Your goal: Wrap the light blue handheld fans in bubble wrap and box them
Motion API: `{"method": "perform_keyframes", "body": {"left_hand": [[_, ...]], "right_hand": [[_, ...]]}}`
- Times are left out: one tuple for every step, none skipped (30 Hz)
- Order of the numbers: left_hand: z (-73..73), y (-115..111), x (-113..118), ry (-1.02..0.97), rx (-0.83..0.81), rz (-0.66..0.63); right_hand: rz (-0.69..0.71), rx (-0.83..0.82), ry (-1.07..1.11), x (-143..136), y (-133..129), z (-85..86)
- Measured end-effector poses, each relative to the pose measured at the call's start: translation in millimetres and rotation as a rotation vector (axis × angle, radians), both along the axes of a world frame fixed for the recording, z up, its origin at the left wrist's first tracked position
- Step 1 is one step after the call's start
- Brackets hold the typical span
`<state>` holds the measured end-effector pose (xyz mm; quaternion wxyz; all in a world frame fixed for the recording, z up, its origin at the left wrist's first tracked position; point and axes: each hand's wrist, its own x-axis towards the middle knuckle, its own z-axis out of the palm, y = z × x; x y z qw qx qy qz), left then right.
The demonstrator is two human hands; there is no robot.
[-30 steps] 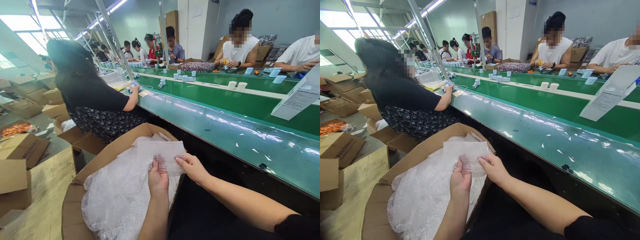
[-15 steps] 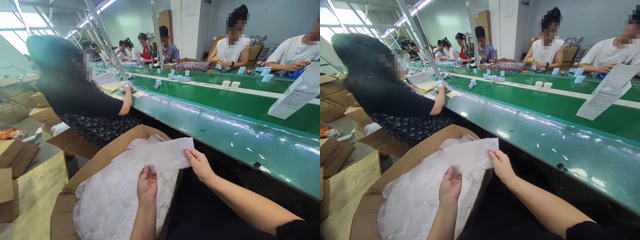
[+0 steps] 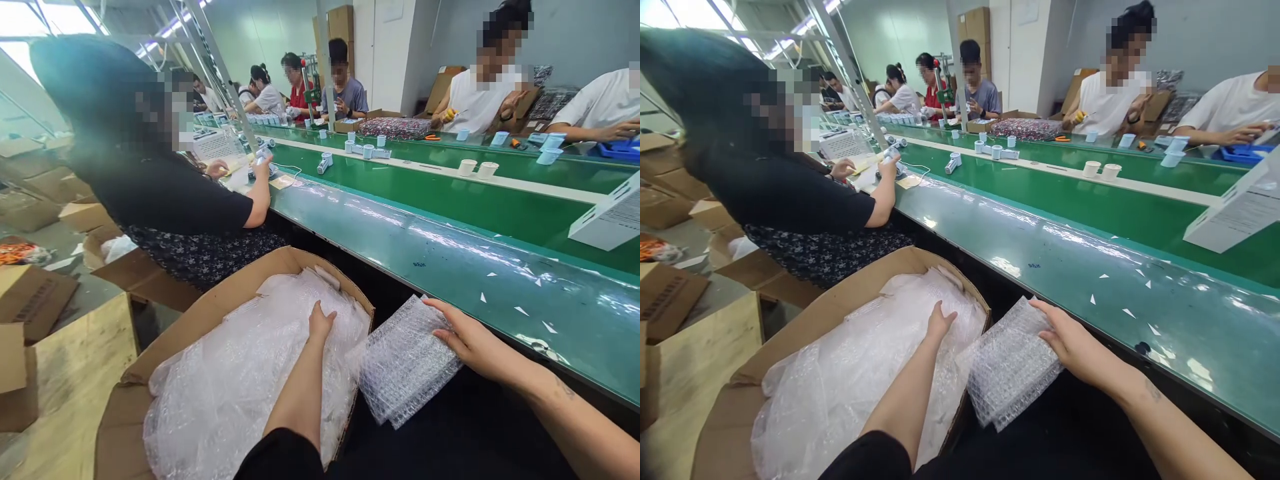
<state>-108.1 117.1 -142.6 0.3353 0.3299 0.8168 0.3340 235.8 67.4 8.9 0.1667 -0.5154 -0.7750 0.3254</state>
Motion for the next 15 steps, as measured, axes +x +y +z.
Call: {"method": "perform_keyframes", "body": {"left_hand": [[-3.3, 5, 6, 0.028, -0.029, -0.025], [-5.6, 7, 11, 0.046, -0.052, -0.046], [-6.4, 8, 13, 0.054, -0.066, -0.066], [-5.6, 7, 14, 0.053, -0.068, -0.085], [-2.7, 4, 12, 0.043, -0.055, -0.105], [2.3, 1, 10, 0.027, -0.029, -0.121], [9.8, -4, 6, 0.005, 0.008, -0.136], [19.8, -9, 1, -0.024, 0.054, -0.151], [32.3, -16, -4, -0.056, 0.103, -0.168], [47.0, -24, -8, -0.083, 0.148, -0.188], [63.7, -34, -11, -0.127, 0.205, -0.203], [81.6, -45, -14, -0.202, 0.271, -0.208], [99.9, -57, -14, -0.308, 0.340, -0.203], [117.7, -69, -13, -0.452, 0.410, -0.183], [133.9, -82, -9, -0.616, 0.464, -0.154]], "right_hand": [[-0.009, 0.013, -0.005, -1, -1, -1.5], [0.012, 0.003, -0.009, -1, -1, -2.1], [0.057, -0.022, -0.012, -1, -1, -1.5], [0.112, -0.056, -0.013, -1, -1, 0.1], [0.164, -0.090, -0.007, 0, -1, 2.7], [0.199, -0.118, 0.009, 1, -1, 5.8], [0.216, -0.139, 0.035, 2, -1, 9.1], [0.217, -0.153, 0.068, 2, -1, 12.2], [0.214, -0.164, 0.104, 1, 1, 14.7], [0.213, -0.176, 0.137, -1, 3, 16.4], [0.213, -0.187, 0.167, -4, 6, 17.0], [0.214, -0.196, 0.192, -9, 11, 16.6], [0.209, -0.202, 0.219, -16, 15, 15.5], [0.170, -0.201, 0.269, -23, 21, 13.8], [0.117, -0.200, 0.332, -32, 26, 12.1]]}}
